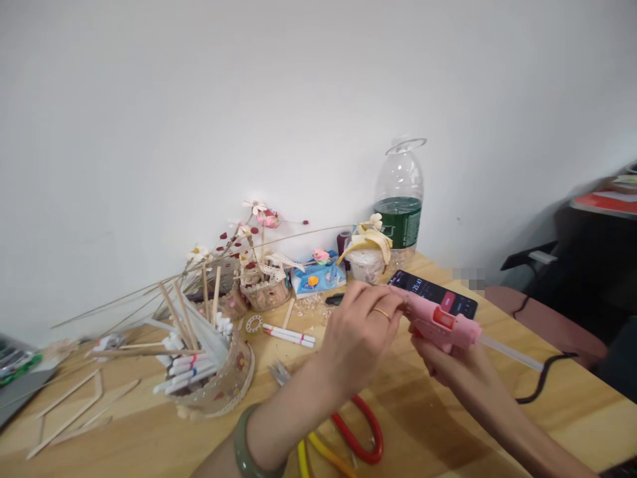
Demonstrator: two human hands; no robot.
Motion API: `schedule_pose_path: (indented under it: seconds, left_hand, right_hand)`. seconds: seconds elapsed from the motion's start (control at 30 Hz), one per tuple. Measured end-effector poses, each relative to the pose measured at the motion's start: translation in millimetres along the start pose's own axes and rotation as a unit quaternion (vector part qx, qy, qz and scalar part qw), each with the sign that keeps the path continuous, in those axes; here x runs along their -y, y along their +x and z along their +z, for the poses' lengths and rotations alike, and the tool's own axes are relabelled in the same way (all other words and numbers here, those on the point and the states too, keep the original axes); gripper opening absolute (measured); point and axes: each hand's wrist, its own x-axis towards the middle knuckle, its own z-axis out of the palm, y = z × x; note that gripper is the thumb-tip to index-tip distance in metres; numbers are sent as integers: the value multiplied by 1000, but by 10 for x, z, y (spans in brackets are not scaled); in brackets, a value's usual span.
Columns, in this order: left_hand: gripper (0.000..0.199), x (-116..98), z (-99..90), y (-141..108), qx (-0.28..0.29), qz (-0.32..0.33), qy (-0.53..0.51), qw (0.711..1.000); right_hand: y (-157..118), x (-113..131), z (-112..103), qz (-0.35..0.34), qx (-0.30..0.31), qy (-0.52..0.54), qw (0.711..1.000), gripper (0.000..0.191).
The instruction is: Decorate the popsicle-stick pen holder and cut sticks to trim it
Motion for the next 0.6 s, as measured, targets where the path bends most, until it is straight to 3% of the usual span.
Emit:
schedule_pose_path:
  seconds: [0.13,0.3,0.37,0.5,0.6]
  left_hand:
    - [21,50,-18,12,67,13,10,998]
    - [22,94,32,23,79,1,20,997]
    - [23,99,61,29,71,-4,25,997]
    - [20,102,105,18,18,17,34,999]
    - [14,111,121,-37,-24,44,26,998]
  right_hand:
    - [-9,-11,10,20,14,-28,999,13]
    - [17,-19,16,29,10,-47,998,19]
    - [29,16,27,56,8,-5,998,18]
    - [48,75,70,190,-1,124,974,12]
    - [79,82,88,206,-9,172,963,13]
